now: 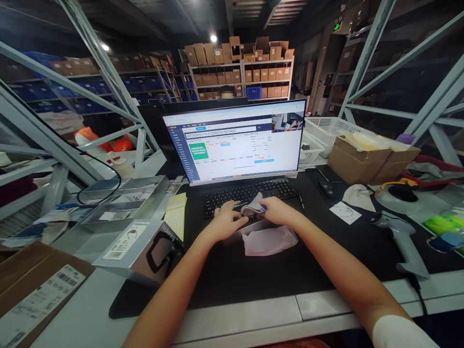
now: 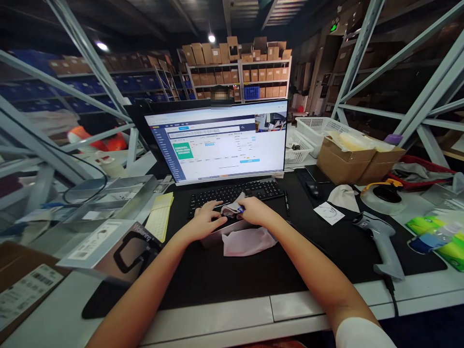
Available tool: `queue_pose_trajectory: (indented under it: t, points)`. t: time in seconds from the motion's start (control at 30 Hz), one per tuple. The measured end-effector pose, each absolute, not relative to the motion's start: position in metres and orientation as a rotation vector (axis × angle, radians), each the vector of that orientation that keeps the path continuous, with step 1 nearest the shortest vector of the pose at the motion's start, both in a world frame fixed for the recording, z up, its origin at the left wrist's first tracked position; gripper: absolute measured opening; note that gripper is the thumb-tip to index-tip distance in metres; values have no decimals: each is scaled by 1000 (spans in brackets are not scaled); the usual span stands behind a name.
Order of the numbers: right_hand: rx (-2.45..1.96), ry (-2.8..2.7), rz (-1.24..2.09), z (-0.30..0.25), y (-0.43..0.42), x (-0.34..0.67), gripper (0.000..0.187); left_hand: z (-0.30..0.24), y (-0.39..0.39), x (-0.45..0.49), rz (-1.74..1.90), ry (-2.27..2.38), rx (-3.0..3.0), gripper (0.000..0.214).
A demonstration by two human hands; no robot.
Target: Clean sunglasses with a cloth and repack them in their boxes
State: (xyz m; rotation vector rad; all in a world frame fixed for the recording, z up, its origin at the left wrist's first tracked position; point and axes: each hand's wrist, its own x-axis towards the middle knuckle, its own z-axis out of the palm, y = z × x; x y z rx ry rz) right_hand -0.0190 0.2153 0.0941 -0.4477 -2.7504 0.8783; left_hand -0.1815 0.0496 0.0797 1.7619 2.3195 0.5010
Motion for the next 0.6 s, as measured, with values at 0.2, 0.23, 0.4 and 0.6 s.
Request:
queue_pose_trajectory:
  t: [0.2,0.23,0.4,0.6]
  points:
    - [-553,-2962,726,87,198,-24,32,71,54,-182,524,2317,1776,39]
    - [-567,-2975,692,86,195,-26,32,71,54,-181,526,2317,1781,39]
    - [-679,-2905,601,95,198,-26,47,71,55,-180,512,2348,1750,42]
    - [-834,-2713,411,111,221,-14,28,69,57,-175,676,2426,1819,47]
